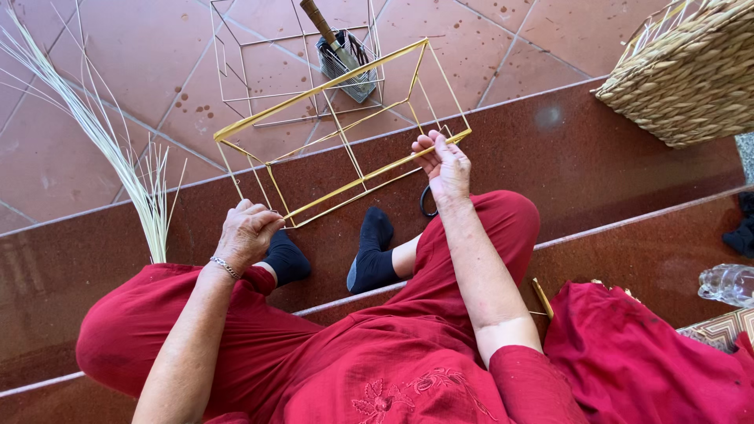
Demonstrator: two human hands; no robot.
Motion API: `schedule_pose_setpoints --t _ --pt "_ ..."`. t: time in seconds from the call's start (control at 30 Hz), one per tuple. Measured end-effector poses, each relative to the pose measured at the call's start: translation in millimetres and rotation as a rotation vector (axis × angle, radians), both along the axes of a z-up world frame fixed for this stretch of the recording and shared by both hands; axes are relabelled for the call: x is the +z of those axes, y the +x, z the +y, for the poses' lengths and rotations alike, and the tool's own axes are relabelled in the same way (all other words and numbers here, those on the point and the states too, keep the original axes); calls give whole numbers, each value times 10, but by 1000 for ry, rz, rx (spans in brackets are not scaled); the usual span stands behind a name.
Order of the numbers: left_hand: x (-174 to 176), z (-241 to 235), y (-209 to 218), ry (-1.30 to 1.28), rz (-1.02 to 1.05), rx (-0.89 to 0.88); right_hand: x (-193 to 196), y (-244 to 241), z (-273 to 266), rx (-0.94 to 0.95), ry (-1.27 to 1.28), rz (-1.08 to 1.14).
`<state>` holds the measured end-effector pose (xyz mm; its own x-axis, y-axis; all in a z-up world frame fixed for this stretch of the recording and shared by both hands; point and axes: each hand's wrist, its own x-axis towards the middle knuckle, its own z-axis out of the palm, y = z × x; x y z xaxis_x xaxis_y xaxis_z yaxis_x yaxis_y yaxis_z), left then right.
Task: The person sits on the floor and assembles a yellow wire frame structure. They use tape to secure the joints and shears to cut the tape, repeatedly wrapping and trimming the connections.
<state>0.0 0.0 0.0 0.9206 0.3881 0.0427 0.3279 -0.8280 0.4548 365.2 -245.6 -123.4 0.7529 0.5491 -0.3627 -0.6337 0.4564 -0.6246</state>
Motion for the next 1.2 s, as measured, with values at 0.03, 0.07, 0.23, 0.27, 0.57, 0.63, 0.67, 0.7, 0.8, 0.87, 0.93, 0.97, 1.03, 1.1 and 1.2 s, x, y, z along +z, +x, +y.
schedule_pose_setpoints --t 0.03,0.07,0.23,0.27,0.57,0.63,0.67,0.7,0.8,0.87,0.93,0.97,1.03,1.1,1.2 --pt "31 -6 11 12 -25 -5 81 33 -36 -38 -27 -20" --pt "58 -18 25 24 -51 -11 162 76 -65 -77 -54 -39" --pt "163 -171 70 158 -141 -43 447 156 -43 -132 -61 -14" --pt "181 -196 88 181 -153 -53 482 108 -26 -121 -58 -21" --pt "171 -584 304 168 -223 -129 644 -733 119 254 -189 -97" --pt "130 -696 386 166 -236 -128 639 -924 126 287 -219 -107" --pt "103 -750 418 166 -250 -123 624 -1027 127 297 -223 -100" --pt "75 -810 423 163 -260 -117 606 -1094 120 308 -229 -89" --pt "25 -892 422 154 -227 -54 579 -1160 130 285 -223 -70" --pt "29 -927 424 162 -236 -40 605 -1233 124 368 -237 -90" --pt "62 -963 406 151 -241 -21 636 -1411 158 461 -226 -87" --pt "74 -981 400 134 -245 -14 643 -1518 181 507 -212 -76" --pt "102 -973 363 58 -274 16 654 -1617 221 545 -183 -61" --pt "108 -915 286 -60 -323 54 641 -1666 242 525 -152 -48" --pt "38 -659 133 -35 -466 242 585 -1666 264 531 -116 -93"
